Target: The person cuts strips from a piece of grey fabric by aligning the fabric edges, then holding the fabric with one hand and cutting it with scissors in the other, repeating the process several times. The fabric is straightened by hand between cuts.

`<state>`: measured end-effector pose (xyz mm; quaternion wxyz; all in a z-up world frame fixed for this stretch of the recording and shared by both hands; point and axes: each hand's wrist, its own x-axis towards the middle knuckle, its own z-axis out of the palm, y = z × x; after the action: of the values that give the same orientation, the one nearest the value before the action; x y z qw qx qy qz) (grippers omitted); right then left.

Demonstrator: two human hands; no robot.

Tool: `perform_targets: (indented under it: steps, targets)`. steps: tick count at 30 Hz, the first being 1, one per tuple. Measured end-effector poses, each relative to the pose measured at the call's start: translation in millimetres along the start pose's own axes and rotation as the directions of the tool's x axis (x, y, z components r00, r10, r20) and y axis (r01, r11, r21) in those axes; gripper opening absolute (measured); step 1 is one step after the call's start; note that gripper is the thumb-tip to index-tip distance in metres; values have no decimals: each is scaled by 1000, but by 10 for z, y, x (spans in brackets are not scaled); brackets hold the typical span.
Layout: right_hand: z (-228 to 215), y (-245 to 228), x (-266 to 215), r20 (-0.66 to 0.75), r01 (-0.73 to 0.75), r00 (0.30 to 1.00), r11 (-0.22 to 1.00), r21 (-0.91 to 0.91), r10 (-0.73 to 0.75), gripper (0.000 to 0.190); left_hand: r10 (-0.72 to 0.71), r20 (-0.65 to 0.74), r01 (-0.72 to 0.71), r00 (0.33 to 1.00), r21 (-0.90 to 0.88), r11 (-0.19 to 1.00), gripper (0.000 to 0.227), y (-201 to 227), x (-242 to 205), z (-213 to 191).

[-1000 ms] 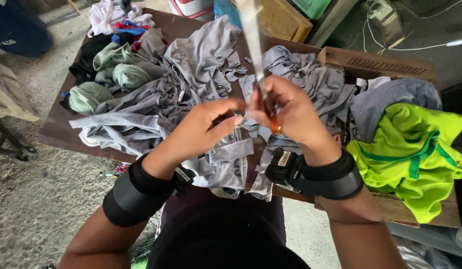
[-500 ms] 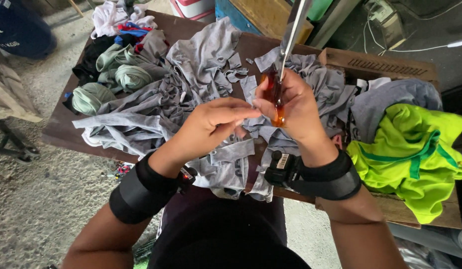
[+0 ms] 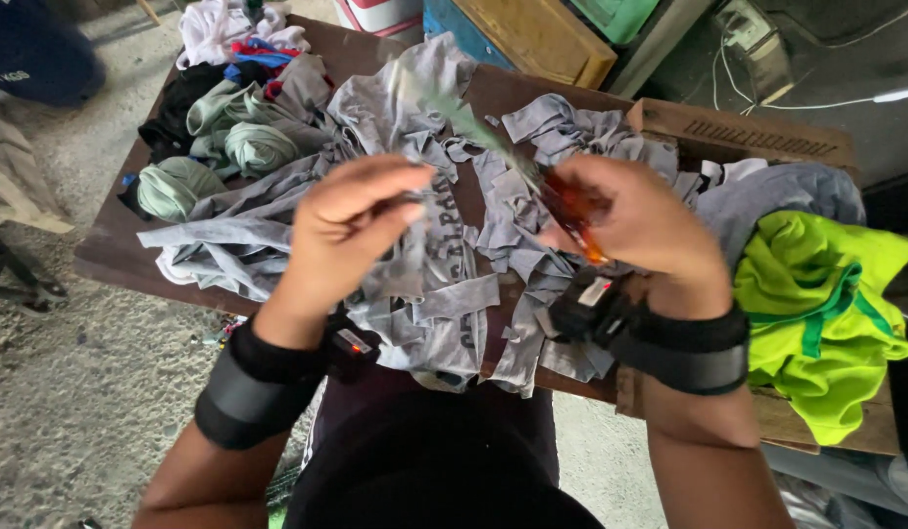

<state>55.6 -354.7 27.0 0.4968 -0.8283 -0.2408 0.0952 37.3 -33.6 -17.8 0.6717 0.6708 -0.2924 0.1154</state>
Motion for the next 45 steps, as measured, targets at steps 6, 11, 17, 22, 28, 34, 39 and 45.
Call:
perform_targets:
  steps: [6,11,17,22,28,34,39,45]
  targets:
    - [-221,-192,-45,15,-143,987,907,-396,162,53,-38,-118,67,992,251,966,37,260,-96,-201]
    - [-290,-117,-43,62,-213,967,915,-343,248,51,57,-19,-47,998,334,941,39,398,-67,-250]
    - [-200,-111,21,74,-183,971,910,-373,226,50,57,48,-70,997,335,940,40,519,-35,-236]
    - [-232,-35,50,164,-165,963,949,-269,214,49,52,56,-68,997,339,938,40,569,-47,-274]
    - [-162,23,65,232,-90,964,981,-170,128,55,62,72,-83,995,328,941,43,577,-35,-236]
    - [-60,55,126,215,-121,962,968,-219,169,53,19,79,-38,997,244,969,41,575,-32,-213]
    - [-54,174,110,311,-226,922,973,-47,229,50,-32,75,18,997,181,983,42,591,-40,-229]
    - [-34,183,118,391,-238,884,967,-96,257,49,-133,61,128,989,71,989,42,536,-83,-255]
